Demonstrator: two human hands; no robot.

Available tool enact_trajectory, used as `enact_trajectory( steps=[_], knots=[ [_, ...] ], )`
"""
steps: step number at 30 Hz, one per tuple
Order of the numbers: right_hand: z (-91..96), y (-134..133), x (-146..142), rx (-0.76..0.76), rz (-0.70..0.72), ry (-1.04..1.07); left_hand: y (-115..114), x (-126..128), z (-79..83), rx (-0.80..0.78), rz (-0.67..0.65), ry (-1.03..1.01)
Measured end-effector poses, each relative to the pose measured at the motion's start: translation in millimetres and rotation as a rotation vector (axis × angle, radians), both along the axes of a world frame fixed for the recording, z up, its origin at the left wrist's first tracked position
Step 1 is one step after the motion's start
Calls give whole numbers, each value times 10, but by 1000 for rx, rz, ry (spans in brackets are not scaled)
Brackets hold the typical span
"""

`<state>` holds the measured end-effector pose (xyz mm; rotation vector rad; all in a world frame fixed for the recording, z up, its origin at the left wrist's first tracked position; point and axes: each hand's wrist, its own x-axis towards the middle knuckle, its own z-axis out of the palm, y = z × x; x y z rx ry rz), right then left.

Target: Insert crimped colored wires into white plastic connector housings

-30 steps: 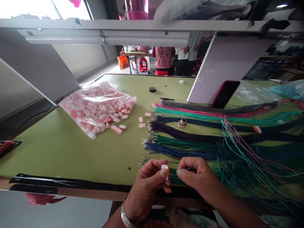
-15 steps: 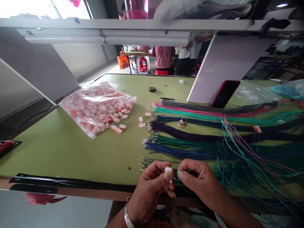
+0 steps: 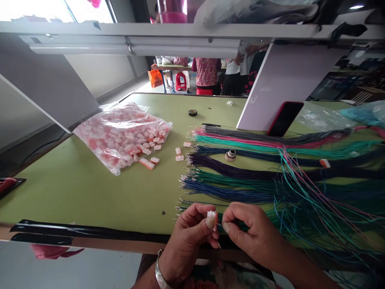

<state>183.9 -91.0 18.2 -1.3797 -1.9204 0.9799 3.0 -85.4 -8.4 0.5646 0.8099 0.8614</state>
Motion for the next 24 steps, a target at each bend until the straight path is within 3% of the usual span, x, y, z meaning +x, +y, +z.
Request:
enact_trajectory(
  steps=[4, 11, 19, 24],
  knots=[
    [-38, -13, -35, -43, -33, 28, -15, -13, -12, 19, -50, 60],
    [-77, -86, -83, 88, -65, 18, -30, 6, -45, -106, -26, -56],
    [-113, -95, -133, 211, -67, -50, -38, 11, -1, -63, 8, -34],
    [-149, -136, -143, 178, -55, -22, -58, 16, -24, -75, -37, -6]
  ],
)
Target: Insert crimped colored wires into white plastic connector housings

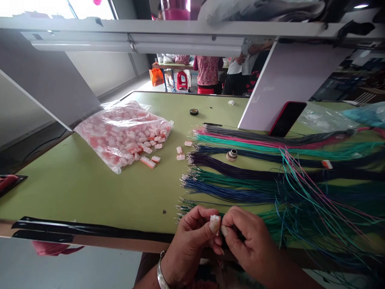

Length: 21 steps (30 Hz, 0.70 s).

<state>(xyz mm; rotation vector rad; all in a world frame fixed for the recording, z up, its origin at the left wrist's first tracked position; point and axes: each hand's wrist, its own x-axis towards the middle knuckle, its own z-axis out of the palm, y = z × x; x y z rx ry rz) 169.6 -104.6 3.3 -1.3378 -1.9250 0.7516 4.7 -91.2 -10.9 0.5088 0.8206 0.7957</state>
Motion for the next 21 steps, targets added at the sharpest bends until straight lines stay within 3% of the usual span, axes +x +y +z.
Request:
enact_trajectory(
  steps=[6, 21],
  knots=[
    [21, 18, 66, -58, 29, 37, 22, 5, 10, 8, 77, -22],
    [13, 4, -4, -19, 39, 48, 14, -39, 6, 31, -5, 3]
  ],
)
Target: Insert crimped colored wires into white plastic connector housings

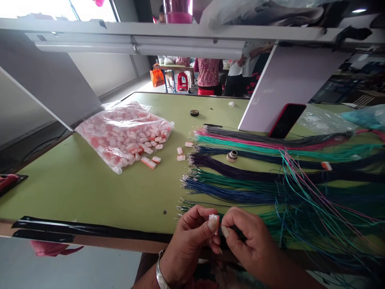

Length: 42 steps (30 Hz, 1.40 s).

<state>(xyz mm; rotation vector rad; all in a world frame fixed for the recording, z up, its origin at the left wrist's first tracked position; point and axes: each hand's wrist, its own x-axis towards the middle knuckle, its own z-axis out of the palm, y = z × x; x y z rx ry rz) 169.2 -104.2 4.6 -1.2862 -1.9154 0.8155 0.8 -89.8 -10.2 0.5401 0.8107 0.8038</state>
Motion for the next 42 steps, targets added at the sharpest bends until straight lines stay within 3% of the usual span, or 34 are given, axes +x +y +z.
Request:
enact_trajectory(
  steps=[4, 8, 14, 16, 19, 22, 28, 33, 37, 42],
  knots=[
    [-28, -5, -13, 8, -15, 7, -20, 18, -11, -38, -3, -11],
    [-41, 23, -19, 22, -50, -10, 2, 46, -2, -111, 102, -79],
    [185, 362, 147, -136, -53, 48, 141, 23, 85, -87, 160, -125],
    [247, 576, 267, -128, -145, -65, 193, 9, 107, -59, 154, -94],
    [240, 902, 404, 18, -322, -536, 251, -5, 110, -22, 170, -70],
    [131, 1130, 416, 38, -301, -745, 276, -8, 92, -2, 168, -63],
    [-55, 1263, 306, 52, -191, -877, 281, -9, 49, -8, 154, -62],
    [-21, 1254, 382, 92, -151, -822, 293, -18, 34, -16, 154, -71],
    [26, 1233, 518, 102, -187, -642, 293, -22, 29, -21, 155, -74],
    [88, 1233, 606, 64, -129, -386, 282, -20, 19, -19, 161, -67]
  ],
)
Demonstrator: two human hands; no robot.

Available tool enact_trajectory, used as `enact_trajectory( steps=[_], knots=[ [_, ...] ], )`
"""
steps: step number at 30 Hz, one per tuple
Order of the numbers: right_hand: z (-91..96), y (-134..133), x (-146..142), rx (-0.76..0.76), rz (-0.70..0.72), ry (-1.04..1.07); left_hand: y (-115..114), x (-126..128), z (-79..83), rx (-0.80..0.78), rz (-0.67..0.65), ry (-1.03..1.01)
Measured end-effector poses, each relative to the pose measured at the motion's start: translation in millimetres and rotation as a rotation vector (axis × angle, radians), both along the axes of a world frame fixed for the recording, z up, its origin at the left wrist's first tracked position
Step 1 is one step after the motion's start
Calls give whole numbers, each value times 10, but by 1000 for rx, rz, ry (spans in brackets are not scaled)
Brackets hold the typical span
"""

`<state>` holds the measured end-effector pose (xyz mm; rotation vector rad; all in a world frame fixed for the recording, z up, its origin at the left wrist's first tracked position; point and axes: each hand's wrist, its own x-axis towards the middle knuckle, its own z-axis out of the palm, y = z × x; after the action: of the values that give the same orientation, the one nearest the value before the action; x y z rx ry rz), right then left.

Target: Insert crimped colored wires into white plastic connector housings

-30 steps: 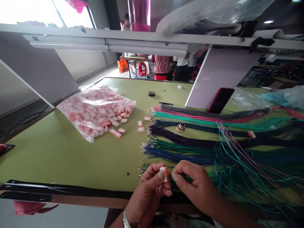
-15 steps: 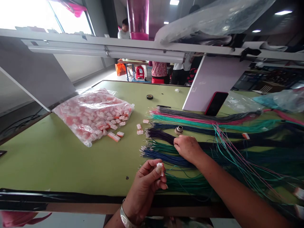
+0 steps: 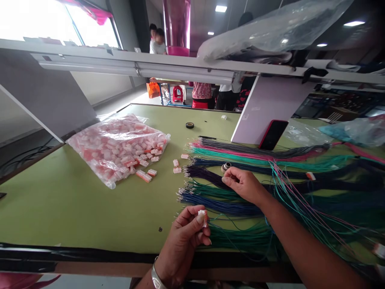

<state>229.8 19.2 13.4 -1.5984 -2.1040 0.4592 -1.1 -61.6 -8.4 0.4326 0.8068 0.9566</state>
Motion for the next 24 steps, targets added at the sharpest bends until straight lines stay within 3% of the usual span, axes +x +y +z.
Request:
enact_trajectory(
  steps=[9, 13, 18, 22, 24],
  knots=[
    [256, -202, -136, -55, 174, 289, -4, 1, -6, 6, -11, -6],
    [285, -407, -118, -22, 195, 178, -15, -6, 8, 12, 0, -5],
    [357, -578, -84, -118, 302, 9, -34, 3, 20, 53, 1, 5],
    [398, -642, -214, -98, 322, -124, -43, 35, 12, 52, -40, 25],
    [385, -663, -296, -103, 336, -94, -45, 45, 12, 49, -41, 32]
  ],
)
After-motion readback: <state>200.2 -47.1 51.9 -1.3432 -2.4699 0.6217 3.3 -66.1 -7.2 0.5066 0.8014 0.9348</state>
